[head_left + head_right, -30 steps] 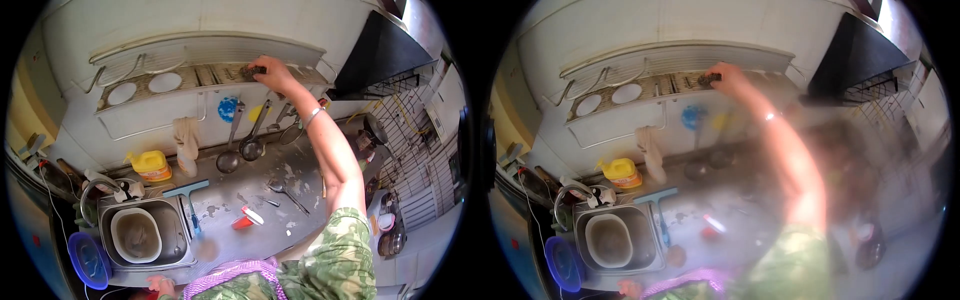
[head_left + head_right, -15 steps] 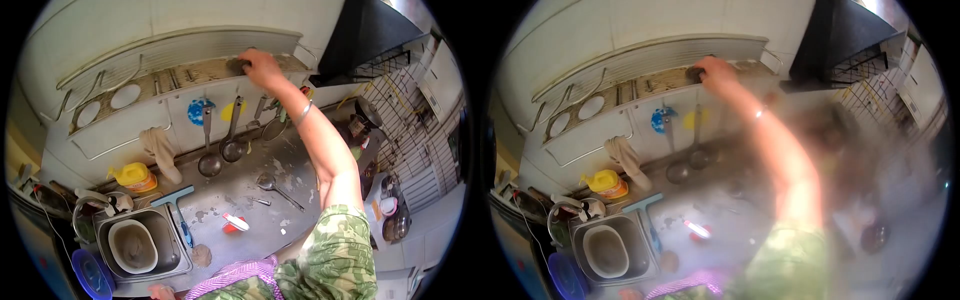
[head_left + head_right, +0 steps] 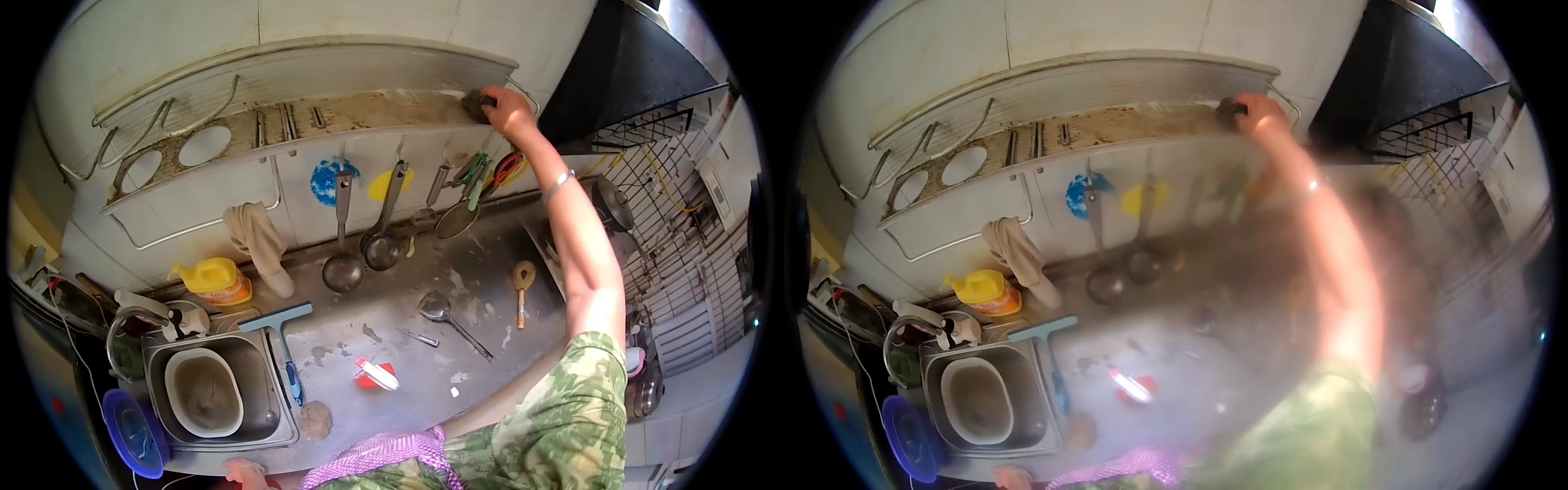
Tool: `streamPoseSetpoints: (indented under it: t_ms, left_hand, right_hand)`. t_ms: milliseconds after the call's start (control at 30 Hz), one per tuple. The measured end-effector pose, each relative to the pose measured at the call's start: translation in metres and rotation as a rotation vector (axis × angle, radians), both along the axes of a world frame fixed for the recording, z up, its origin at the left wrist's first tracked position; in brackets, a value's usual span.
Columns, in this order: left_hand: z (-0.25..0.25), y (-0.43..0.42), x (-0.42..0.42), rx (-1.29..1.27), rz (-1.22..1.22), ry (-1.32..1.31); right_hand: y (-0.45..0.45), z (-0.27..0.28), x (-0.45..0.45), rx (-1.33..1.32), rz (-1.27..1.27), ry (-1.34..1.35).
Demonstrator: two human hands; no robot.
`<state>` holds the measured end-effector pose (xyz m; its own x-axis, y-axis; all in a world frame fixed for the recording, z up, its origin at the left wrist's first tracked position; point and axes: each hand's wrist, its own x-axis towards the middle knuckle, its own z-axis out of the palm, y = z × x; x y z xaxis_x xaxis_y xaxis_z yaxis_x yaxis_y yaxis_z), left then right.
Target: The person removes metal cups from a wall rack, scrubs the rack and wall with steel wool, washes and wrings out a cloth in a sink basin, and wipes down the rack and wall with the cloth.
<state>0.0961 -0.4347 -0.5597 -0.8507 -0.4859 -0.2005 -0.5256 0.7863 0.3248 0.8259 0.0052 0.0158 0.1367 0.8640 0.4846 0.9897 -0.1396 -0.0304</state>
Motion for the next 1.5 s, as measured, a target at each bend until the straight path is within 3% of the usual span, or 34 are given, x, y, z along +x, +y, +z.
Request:
streamPoseSetpoints:
  t_ms: [100,200,233,433,533,633,700,800,833,900,933,1000,1033,1067,1100,1133,1200,1267,1400,1500]
  left_hand:
    - [0.004,0.009,-0.001,0.012,0.004,-0.022]
    - [0.005,0.009,-0.002,0.026,0.036,-0.050]
    - [0.005,0.006,-0.005,0.028,0.050,-0.055]
    - [0.007,-0.017,-0.046,0.136,0.166,-0.264]
    - [0.061,0.027,0.018,0.116,0.163,-0.093]
    - [0.108,0.041,0.056,0.109,0.109,-0.002]
    - [0.106,0.027,0.049,-0.230,-0.317,0.011]
    - [0.054,-0.017,0.024,-1.228,-1.530,-0.118]
    - [0.053,-0.027,0.019,-1.329,-1.639,-0.134]
    - [0.045,-0.028,0.015,-1.364,-1.643,-0.261]
    - [0.047,-0.022,0.016,-1.385,-1.623,-0.314]
    - [0.037,-0.007,0.010,-1.268,-1.408,-0.438]
    - [0.032,-0.004,0.007,-0.888,-0.998,-0.450]
    - [0.032,-0.003,0.007,-0.235,-0.369,-0.246]
    - [0.036,0.000,0.010,-0.088,-0.183,-0.178]
    - [0.038,0.005,0.013,0.000,-0.057,-0.105]
    - [0.046,0.011,0.022,0.043,0.014,-0.030]
    - [0.054,0.014,0.027,0.029,0.005,-0.003]
    - [0.063,0.019,0.030,0.035,0.003,-0.007]
    - [0.057,0.015,0.029,0.084,0.003,-0.004]
  right_hand:
    - [0.021,0.004,0.053,-0.068,-0.281,-0.215]
    - [0.038,-0.001,0.032,-0.021,-0.385,-0.197]
    - [0.043,-0.004,0.025,0.042,-0.287,-0.094]
    - [0.047,-0.012,-0.086,0.114,0.417,-0.088]
    - [0.050,-0.014,-0.138,0.130,0.582,0.123]
    - [0.039,-0.009,-0.200,0.051,0.745,0.154]
    - [0.048,-0.015,-0.198,0.056,0.831,0.194]
    - [0.021,-0.010,-0.191,-0.034,0.903,0.169]
    - [0.000,-0.014,-0.189,-0.023,0.948,0.288]
    - [-0.019,-0.021,-0.185,0.118,0.852,0.279]
    - [-0.025,-0.031,-0.181,0.349,0.852,0.199]
    - [-0.040,-0.060,-0.173,0.567,0.773,0.492]
    - [-0.054,-0.075,-0.180,0.596,0.772,0.731]
    - [-0.075,-0.088,-0.197,0.620,0.748,0.814]
    - [-0.089,-0.111,-0.199,0.586,0.777,0.927]
    - [-0.114,-0.125,-0.210,0.356,0.778,0.919]
    - [-0.141,-0.167,-0.226,-0.100,0.846,1.169]
    - [-0.151,-0.192,-0.242,-0.454,0.831,1.146]
    - [-0.162,-0.191,-0.297,-0.760,0.457,1.352]
    - [-0.170,-0.181,-0.341,-0.952,0.339,1.534]
